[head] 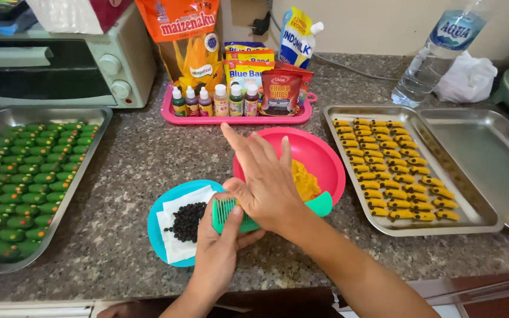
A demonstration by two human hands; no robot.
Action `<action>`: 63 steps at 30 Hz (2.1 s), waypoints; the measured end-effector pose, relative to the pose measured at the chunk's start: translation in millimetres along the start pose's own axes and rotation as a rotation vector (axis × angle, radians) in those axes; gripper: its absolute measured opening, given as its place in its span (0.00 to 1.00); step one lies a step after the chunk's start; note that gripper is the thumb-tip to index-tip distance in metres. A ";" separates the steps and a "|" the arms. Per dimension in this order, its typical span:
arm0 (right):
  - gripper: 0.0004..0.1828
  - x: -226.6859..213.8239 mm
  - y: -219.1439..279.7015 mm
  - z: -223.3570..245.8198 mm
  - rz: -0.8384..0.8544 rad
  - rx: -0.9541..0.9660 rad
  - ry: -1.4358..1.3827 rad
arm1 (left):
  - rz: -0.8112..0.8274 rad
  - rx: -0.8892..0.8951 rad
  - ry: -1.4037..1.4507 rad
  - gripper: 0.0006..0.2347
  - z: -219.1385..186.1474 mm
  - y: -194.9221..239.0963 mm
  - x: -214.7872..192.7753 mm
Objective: The person shapes yellow dough into small cylindrical rolls by hand, uses a green comb to create a textured pattern on the surface, and then presses small black beads onto the rolls as decoration. The finished items are placed onto a metal baking tray.
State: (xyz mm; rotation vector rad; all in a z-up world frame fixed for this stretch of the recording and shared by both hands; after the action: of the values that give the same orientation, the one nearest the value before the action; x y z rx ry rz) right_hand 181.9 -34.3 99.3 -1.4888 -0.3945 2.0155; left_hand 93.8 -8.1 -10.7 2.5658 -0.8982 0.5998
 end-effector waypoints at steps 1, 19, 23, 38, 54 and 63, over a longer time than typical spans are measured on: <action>0.54 -1.6 0.0 -2.0 0.001 0.002 -0.002 | -0.001 -0.002 -0.002 0.14 0.2 -0.1 1.7; 0.14 11.2 9.8 15.6 -0.088 -0.343 -0.143 | -0.086 0.072 0.288 0.15 -16.5 -31.6 -35.3; 0.10 5.6 8.4 18.1 -0.125 -0.303 -0.129 | -0.040 0.073 0.255 0.17 -16.6 -29.6 -28.7; 0.11 -1.8 -0.2 -185.7 0.000 0.519 0.348 | -0.058 0.185 0.242 0.19 -58.7 -29.4 -45.6; 0.12 42.6 2.1 -11.5 0.093 0.245 -0.879 | 0.151 0.210 0.403 0.28 -31.8 -46.1 -30.9; 0.12 40.1 14.5 13.4 -0.025 0.167 -0.689 | 0.241 0.137 0.555 0.24 -18.5 -46.1 -21.0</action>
State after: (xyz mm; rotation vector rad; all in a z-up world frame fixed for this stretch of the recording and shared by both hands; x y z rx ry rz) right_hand 157.4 -19.3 65.1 -0.6508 -0.4938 2.4312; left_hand 103.9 44.7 -14.1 2.2165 -0.9867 1.3983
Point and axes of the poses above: each hand's wrist, its own y-axis away from the middle knuckle, its own x-axis out of the palm, z = x × y, the point moved 9 cm from there along -y, towards the middle knuckle, and after that the axes turned 4 degrees about -z, right-handed, at the moved point
